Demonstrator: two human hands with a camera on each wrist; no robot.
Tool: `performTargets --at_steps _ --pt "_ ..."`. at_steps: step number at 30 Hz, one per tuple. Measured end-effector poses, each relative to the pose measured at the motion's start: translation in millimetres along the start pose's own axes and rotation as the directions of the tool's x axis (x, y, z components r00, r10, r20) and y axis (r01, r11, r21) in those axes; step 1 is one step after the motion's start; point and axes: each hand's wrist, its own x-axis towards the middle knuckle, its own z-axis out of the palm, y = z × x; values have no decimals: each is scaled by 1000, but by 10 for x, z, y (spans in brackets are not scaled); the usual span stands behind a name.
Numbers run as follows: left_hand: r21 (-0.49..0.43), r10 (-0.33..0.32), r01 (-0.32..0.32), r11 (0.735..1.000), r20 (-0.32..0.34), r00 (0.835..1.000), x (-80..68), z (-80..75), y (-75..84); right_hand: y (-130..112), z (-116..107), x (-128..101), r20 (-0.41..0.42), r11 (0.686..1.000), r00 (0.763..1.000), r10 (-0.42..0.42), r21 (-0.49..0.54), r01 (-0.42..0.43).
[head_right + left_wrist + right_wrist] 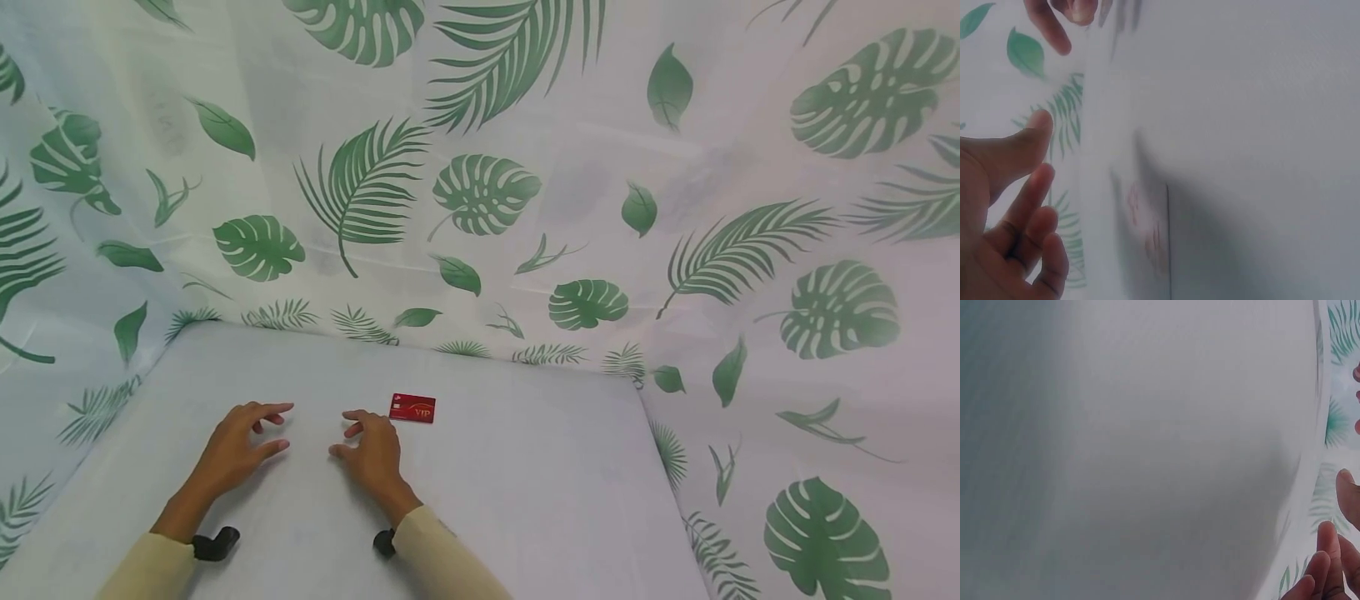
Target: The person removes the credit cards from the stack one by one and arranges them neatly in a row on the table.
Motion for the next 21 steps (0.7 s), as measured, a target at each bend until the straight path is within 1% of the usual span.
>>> performTargets --at_steps 6,8,15,21 --pt "-18 14 -14 1000 12 1000 101 109 99 117 -149 7 -39 1000 999 16 7 -16" --pt "-26 20 -19 999 12 1000 130 145 132 159 -193 16 -55 1000 998 20 -6 -20" --pt "-33 23 -22 999 23 999 219 284 230 292 -350 54 -89 998 994 59 3 -59" --pt "-44 22 -20 999 35 999 285 408 290 383 -455 77 -130 998 991 41 -50 -48"
